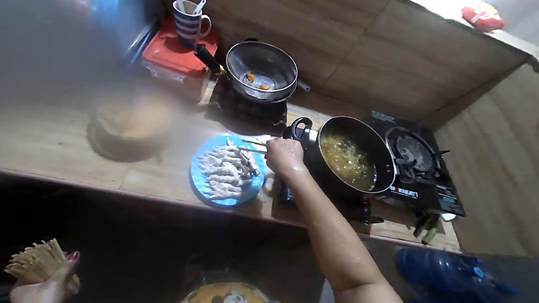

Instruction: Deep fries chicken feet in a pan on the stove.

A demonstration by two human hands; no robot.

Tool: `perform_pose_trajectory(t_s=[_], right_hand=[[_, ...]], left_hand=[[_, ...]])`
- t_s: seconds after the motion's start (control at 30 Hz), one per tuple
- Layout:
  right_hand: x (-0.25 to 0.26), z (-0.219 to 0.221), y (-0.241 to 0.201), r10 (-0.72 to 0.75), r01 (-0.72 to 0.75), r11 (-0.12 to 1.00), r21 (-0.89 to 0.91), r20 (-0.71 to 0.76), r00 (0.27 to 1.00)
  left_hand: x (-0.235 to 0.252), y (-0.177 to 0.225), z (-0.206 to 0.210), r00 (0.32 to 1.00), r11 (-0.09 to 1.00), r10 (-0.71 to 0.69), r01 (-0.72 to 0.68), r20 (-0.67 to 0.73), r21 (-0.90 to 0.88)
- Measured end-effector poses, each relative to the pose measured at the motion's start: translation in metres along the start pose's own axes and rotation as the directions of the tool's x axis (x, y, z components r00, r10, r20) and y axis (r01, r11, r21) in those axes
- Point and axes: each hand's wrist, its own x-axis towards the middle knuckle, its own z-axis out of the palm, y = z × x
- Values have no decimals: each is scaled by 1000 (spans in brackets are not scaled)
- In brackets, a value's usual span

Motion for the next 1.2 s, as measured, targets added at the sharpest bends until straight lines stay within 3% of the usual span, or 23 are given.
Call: perform_pose_trajectory(t_s=[0.27, 0.47, 0.6, 0.7, 0.77, 0.83, 0.9, 1.07, 1.2], right_hand=[[21, 3, -36, -243, 240, 945, -222, 14, 970], [11, -10, -27, -298, 286, 944, -164, -54, 953], [-32, -46, 9, -137, 134, 991, -27, -145, 980], [-75, -67, 62, 63, -65, 998, 2, -257, 964], [-104, -79, 98, 255, -262, 965, 17, -283, 924], [-124, -84, 132, 432, -440, 897, 31, -267, 861], [-130, -79, 163, 553, -562, 826, 41, -247, 796], [-109, -41, 212, 704, -696, 709, 113, -159, 692], [-95, -21, 217, 722, -716, 691, 97, -71, 688]], left_hand=[[5, 3, 8, 1000, 1000, 11, -11, 14, -1], [7, 6, 18, 992, 999, 43, -44, 119, 8], [8, 15, 23, 987, 998, 36, -44, 155, 43], [29, -4, 27, 986, 994, 108, -108, 128, -4], [33, -5, 32, 984, 992, 122, -125, 126, 17], [20, 19, 41, 983, 994, 85, -96, 160, 59], [18, 27, 49, 982, 993, 71, -86, 175, 80], [19, 33, 62, 975, 990, 98, -116, 198, 79], [19, 39, 67, 972, 986, 103, -128, 212, 109]])
